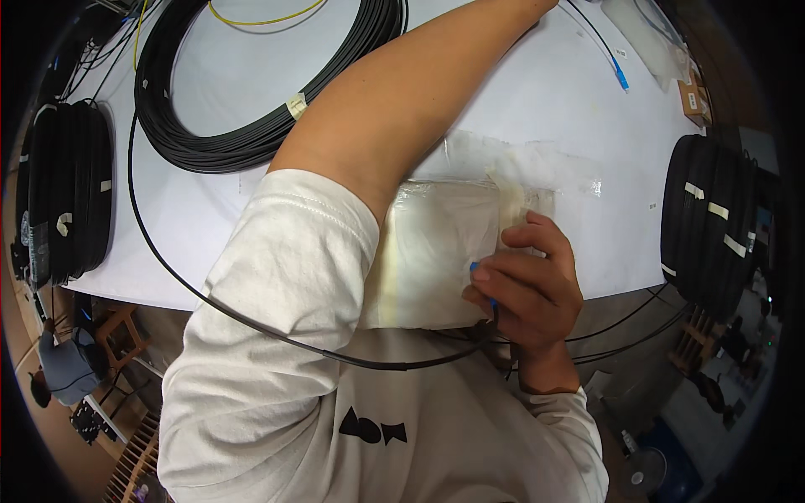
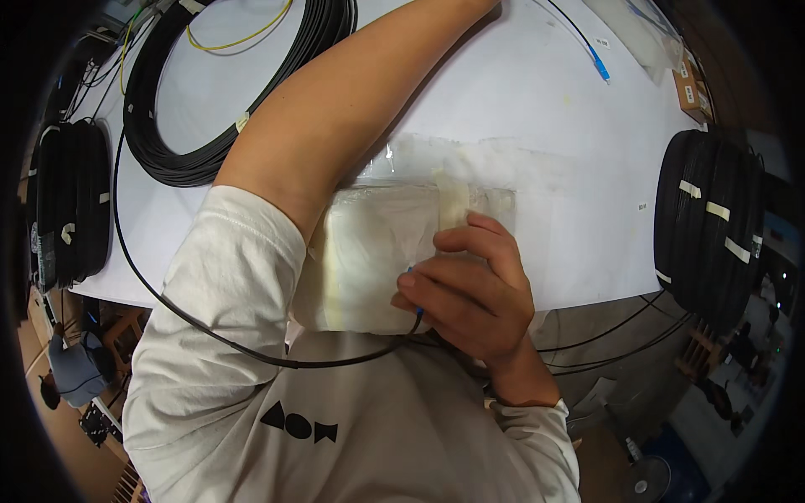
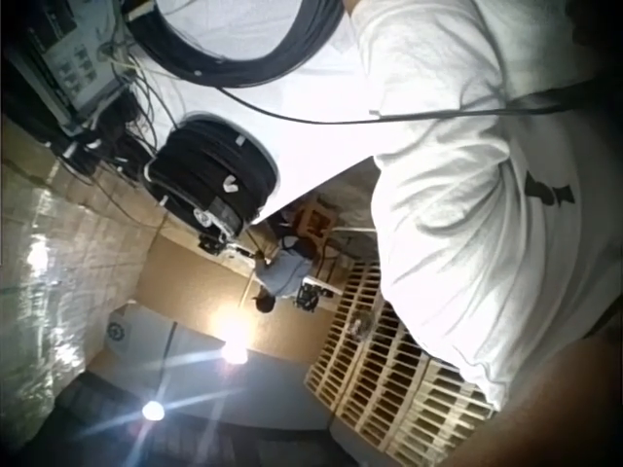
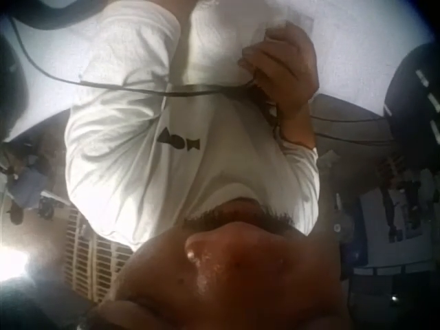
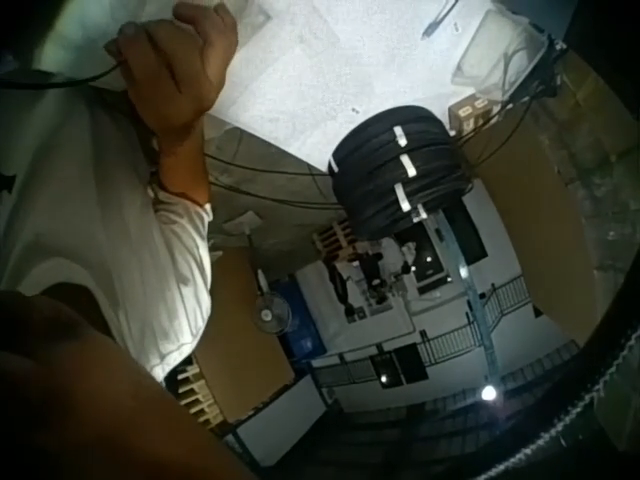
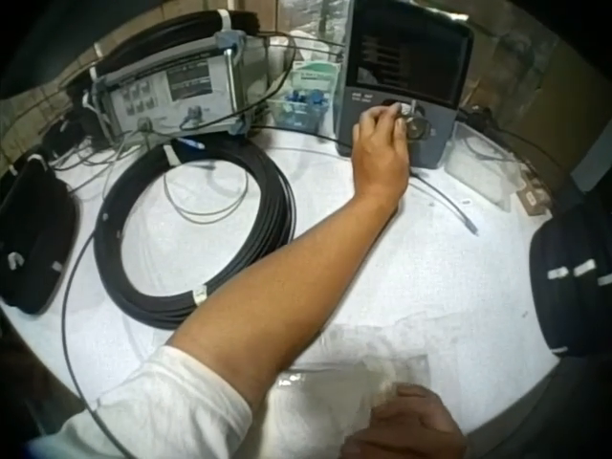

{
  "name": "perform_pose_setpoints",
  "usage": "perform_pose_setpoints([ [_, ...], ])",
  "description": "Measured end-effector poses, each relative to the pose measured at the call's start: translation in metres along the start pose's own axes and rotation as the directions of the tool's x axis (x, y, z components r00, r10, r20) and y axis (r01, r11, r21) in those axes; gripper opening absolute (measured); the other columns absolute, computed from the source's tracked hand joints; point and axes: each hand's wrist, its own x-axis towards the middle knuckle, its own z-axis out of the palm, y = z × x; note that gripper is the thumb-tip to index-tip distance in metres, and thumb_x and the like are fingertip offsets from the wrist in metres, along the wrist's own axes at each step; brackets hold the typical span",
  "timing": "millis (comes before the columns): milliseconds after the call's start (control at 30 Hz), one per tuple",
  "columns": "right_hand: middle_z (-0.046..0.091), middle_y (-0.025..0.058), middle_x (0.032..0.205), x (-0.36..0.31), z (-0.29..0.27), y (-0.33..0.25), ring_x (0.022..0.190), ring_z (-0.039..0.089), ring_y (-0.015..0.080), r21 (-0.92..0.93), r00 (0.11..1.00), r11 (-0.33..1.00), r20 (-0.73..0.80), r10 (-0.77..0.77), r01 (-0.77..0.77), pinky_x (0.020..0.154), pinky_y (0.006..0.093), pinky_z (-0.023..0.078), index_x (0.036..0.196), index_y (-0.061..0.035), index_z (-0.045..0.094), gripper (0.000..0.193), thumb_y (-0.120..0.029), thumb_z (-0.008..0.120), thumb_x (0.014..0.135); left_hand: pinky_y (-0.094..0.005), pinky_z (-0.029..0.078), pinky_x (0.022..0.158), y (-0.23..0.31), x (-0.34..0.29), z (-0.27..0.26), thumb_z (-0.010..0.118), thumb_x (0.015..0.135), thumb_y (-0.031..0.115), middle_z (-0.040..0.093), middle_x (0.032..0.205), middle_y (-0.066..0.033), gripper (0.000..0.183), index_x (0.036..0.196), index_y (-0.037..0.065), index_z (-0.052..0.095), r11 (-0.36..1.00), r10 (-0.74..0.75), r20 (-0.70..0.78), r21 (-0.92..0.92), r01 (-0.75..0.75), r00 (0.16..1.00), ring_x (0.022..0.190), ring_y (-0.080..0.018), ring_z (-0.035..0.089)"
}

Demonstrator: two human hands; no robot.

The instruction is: The recorder uses a specialized handheld inspection probe to examine the end-face of fiber optic connectors, with the live feed displayed on an external monitor for quality check.

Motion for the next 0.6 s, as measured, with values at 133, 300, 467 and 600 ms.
perform_pose_setpoints([
  [133,0.072,-0.0004,0.092,0.0034,-0.0005,-0.0007,0.099,0.067,0.0283,0.142,0.994,0.989,0.090,-0.058,0.045,0.092,0.0491,0.056,0.101,-0.0143,0.077,0.030,-0.020,0.089,0.074,-0.0438,0.048,0.100,-0.0019,0.0009,-0.0012,0.057,0.105,0.018,0.059,0.127,-0.0157,0.030,0.130,0.005,0.066,1.000,-0.004,0.007,0.018,0.003,1.000,0.117,-0.0364,0.057],
  [300,0.072,0.0001,0.090,0.0050,0.0024,0.0002,0.099,0.067,0.0277,0.025,0.996,0.998,0.070,-0.057,0.055,0.090,0.0483,0.056,0.099,-0.0130,0.077,0.029,-0.022,0.089,0.074,-0.0442,0.048,0.100,-0.0010,-0.0009,0.0007,0.057,0.104,0.017,0.059,0.126,-0.0156,0.029,0.129,0.005,0.066,1.000,0.017,-0.017,-0.014,-0.017,1.000,0.117,-0.0365,0.057],
  [467,0.070,0.0009,0.089,0.0035,0.0005,-0.0003,0.097,0.067,0.0270,0.098,0.995,0.994,0.086,-0.054,0.045,0.090,0.0488,0.056,0.098,-0.0132,0.076,0.028,-0.022,0.089,0.075,-0.0443,0.048,0.100,-0.0050,0.0010,0.0024,0.057,0.104,0.017,0.059,0.125,-0.0156,0.029,0.128,0.005,0.066,0.998,0.054,-0.030,0.032,-0.053,0.998,0.117,-0.0365,0.057],
  [600,0.068,0.0010,0.088,0.0068,0.0037,0.0007,0.096,0.067,0.0265,0.074,0.992,0.996,0.114,-0.052,0.044,0.090,0.0493,0.056,0.099,-0.0132,0.075,0.029,-0.023,0.089,0.075,-0.0440,0.048,0.100,-0.0071,0.0017,0.0016,0.057,0.104,0.017,0.059,0.126,-0.0155,0.028,0.128,0.005,0.066,0.997,0.058,-0.027,0.045,-0.057,0.998,0.117,-0.0364,0.057],
])
